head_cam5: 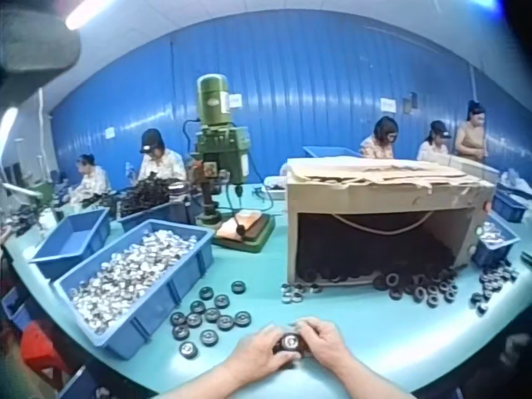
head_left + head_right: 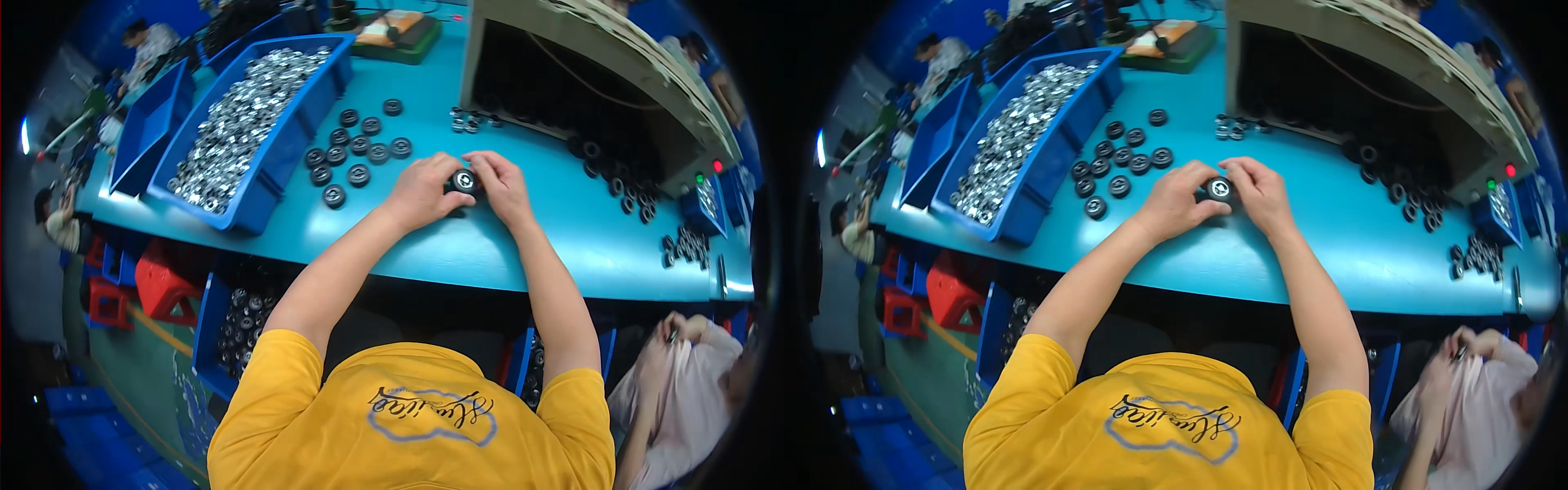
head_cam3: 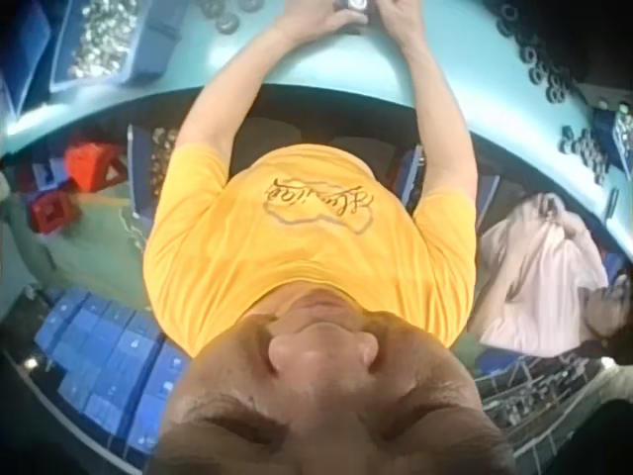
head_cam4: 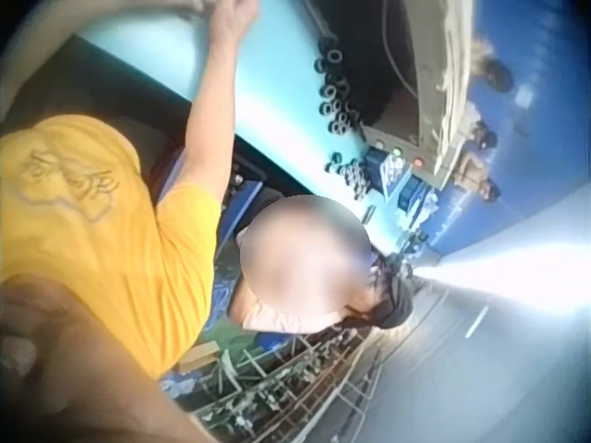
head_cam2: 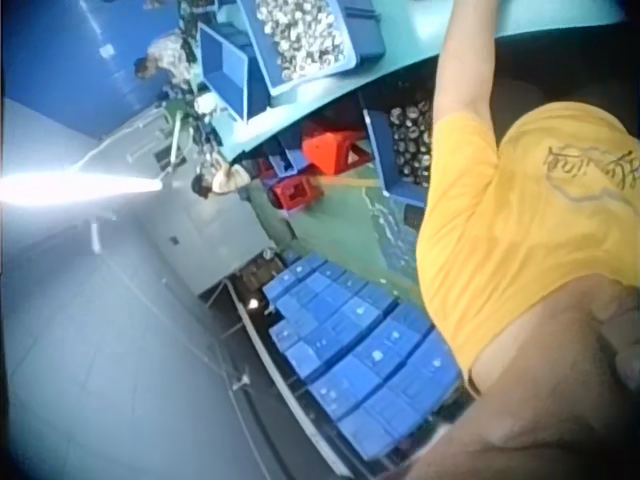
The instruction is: Assemble small wheels by inserting metal bearings into rubber outer rings at a factory workstation.
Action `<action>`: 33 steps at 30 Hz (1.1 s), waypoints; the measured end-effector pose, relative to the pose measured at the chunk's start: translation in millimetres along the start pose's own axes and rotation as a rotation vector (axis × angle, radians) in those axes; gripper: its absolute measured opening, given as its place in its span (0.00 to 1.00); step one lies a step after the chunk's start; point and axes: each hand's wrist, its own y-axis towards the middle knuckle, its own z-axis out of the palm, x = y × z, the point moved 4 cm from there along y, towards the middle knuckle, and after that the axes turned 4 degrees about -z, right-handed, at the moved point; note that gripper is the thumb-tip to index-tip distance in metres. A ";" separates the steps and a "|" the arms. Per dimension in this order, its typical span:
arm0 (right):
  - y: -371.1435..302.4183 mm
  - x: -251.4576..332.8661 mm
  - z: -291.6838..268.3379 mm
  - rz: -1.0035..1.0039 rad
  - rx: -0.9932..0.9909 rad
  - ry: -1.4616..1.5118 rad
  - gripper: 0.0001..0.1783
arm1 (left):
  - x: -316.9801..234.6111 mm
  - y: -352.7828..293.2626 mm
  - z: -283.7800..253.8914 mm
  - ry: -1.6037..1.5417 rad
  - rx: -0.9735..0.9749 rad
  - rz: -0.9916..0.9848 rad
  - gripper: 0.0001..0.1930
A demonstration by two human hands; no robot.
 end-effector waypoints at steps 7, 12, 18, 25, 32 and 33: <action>-0.4 13.2 -4.3 -0.282 -0.084 -0.374 0.10 | 3.1 -75.2 -116.5 0.460 -0.123 -0.055 0.24; 2.0 9.7 -1.6 -0.250 -0.079 -0.398 0.10 | 56.3 -140.0 -139.6 0.646 -0.152 -0.437 0.26; -0.5 3.4 -7.4 -0.225 -0.123 -0.429 0.10 | 65.4 -156.7 -135.2 0.638 -0.192 -0.462 0.33; 5.7 -19.7 -17.0 -0.187 -0.112 -0.429 0.10 | 67.5 -159.5 -136.3 0.481 -0.330 -0.461 0.25; 5.3 -13.3 -19.1 -0.260 -0.198 -0.457 0.09 | 73.1 -162.4 -137.0 0.454 -0.354 -0.458 0.23; 5.6 -9.6 -26.5 -0.295 -0.233 -0.487 0.09 | 73.6 -163.9 -136.4 0.464 -0.367 -0.451 0.23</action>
